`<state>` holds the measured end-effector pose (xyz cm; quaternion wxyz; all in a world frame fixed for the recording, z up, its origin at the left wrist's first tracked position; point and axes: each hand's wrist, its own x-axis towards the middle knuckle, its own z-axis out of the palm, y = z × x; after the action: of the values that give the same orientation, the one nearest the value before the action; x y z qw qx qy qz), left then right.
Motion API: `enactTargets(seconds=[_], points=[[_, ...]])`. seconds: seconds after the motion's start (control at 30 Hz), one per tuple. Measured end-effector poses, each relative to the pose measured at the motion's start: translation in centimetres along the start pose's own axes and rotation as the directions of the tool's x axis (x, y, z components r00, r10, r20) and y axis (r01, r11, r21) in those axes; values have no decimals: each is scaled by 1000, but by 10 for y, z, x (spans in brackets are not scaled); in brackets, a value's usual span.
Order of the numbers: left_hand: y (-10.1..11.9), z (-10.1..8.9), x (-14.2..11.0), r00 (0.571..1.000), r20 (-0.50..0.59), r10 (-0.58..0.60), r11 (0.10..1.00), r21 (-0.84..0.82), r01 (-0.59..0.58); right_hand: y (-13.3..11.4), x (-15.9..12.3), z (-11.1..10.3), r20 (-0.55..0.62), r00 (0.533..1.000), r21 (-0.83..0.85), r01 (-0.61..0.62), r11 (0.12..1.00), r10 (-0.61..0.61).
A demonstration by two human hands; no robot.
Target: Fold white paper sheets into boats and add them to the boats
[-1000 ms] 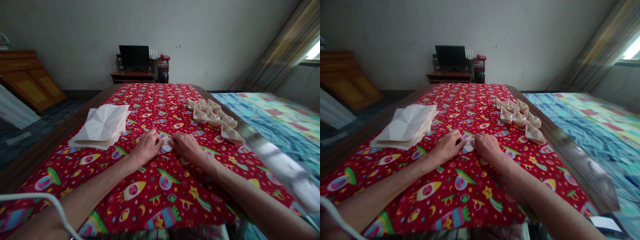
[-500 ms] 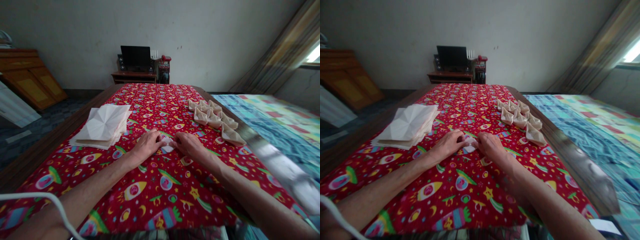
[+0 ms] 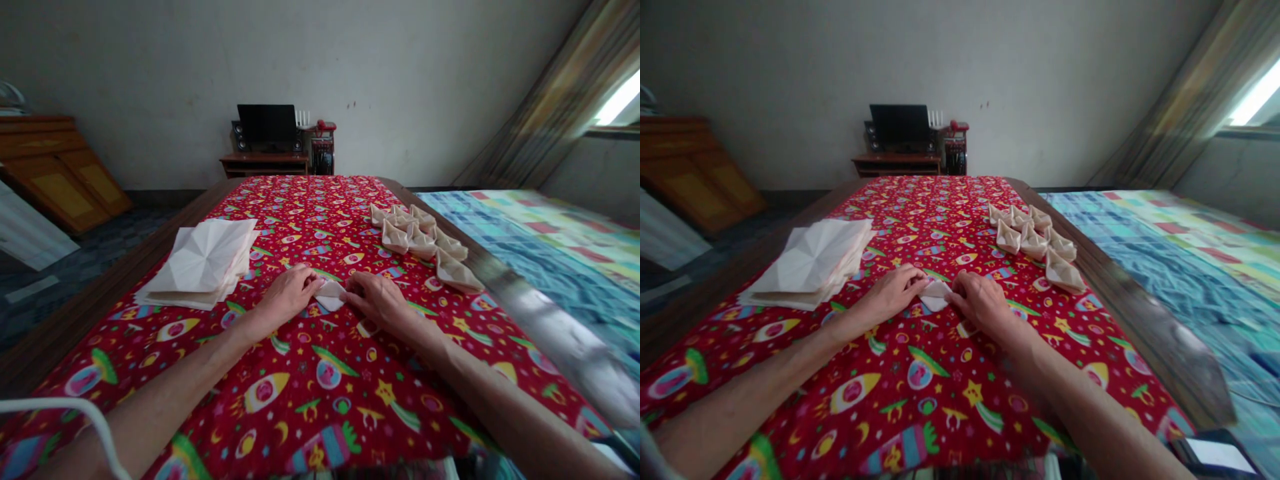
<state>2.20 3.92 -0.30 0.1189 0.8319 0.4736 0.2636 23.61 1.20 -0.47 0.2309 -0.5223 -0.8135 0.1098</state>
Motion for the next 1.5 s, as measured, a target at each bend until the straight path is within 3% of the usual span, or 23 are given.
enactTargets(seconds=[0.1,0.23,0.4,0.53,0.63,0.9,1.1,1.3,1.5], points=[[0,2,7,997,70,39,999,27,-41,-1,-1,1,-7,1000,0,-7,1000,7],[0,1,10,983,165,76,992,-114,-57,0,0,0,1,1000,75,-10,997,10],[15,-7,5,999,21,47,976,-216,-41,-2,5,-6,-58,997,278,60,959,-46],[30,-17,1,994,-77,72,976,-200,-87,-8,8,-7,-161,979,294,172,940,-128],[34,-21,-1,987,-138,87,966,-229,-118,-13,8,-7,-212,973,330,163,930,-95],[16,-21,0,955,-292,48,948,-287,-136,-15,5,-6,-252,967,404,85,911,21],[-1,-19,2,957,-284,59,980,-167,-110,-6,7,-4,-261,956,472,6,881,134],[-17,-17,2,968,-237,84,992,-69,-103,10,12,-4,-247,944,436,-92,895,217],[-26,-13,-1,962,-214,167,984,-21,-176,12,10,-1,-255,956,293,-68,954,146]])
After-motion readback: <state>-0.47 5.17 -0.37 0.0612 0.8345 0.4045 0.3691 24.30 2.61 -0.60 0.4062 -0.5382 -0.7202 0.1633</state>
